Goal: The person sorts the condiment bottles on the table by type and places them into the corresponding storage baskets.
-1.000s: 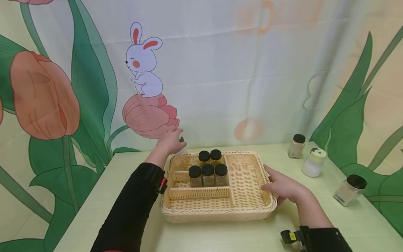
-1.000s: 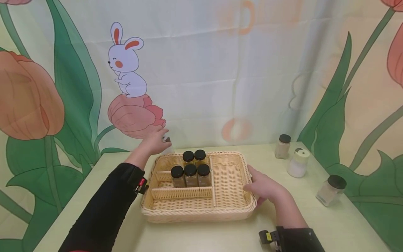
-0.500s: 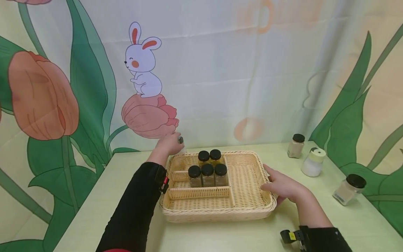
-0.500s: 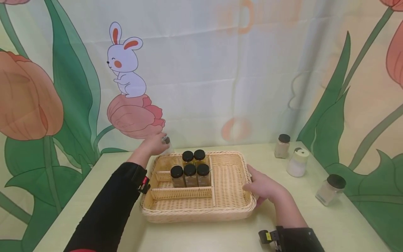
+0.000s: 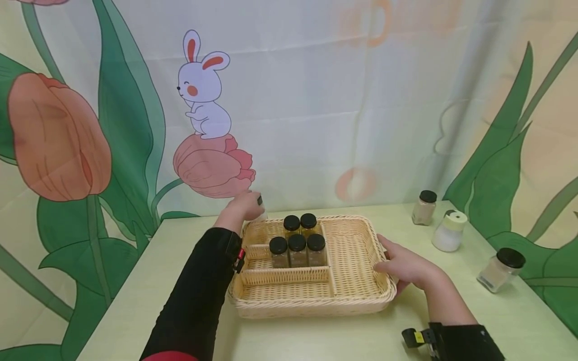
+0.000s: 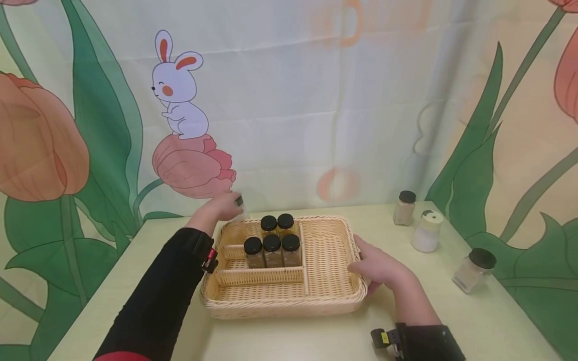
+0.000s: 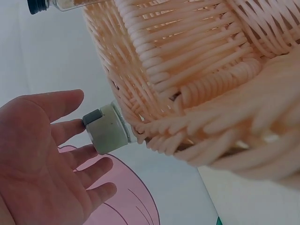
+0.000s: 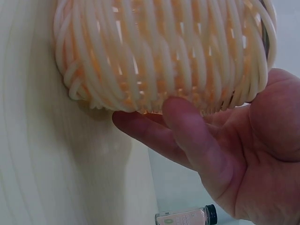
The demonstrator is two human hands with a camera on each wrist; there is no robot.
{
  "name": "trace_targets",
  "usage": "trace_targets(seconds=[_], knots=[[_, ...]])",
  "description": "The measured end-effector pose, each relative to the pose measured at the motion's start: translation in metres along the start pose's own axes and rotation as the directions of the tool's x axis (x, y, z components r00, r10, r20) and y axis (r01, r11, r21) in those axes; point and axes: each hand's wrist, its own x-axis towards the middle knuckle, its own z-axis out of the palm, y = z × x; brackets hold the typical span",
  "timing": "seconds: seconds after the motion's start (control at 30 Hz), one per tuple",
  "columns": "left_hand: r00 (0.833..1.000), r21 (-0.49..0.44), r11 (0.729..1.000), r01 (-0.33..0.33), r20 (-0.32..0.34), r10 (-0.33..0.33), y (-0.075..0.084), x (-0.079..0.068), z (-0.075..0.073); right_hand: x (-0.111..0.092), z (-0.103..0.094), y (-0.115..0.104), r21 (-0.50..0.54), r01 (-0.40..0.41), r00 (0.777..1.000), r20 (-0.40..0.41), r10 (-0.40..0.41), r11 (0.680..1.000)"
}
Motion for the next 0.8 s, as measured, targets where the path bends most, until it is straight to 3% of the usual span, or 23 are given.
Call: trace_targets(seconds=[0.33,0.8], knots=[[0.997,-0.037,0.999,-0.027,0.071,0.030,-0.001,0.000,-0.010,0.000,0.000,-0.002,-0.025,-0.006,1.000,-0.007,0.006,1.000],[0.995,0.010,0.995,0.098,0.000,-0.098,-0.009,0.000,-0.016,-0.002,0.002,-0.002,-0.023,-0.006,1.000,-0.010,0.006,1.000]])
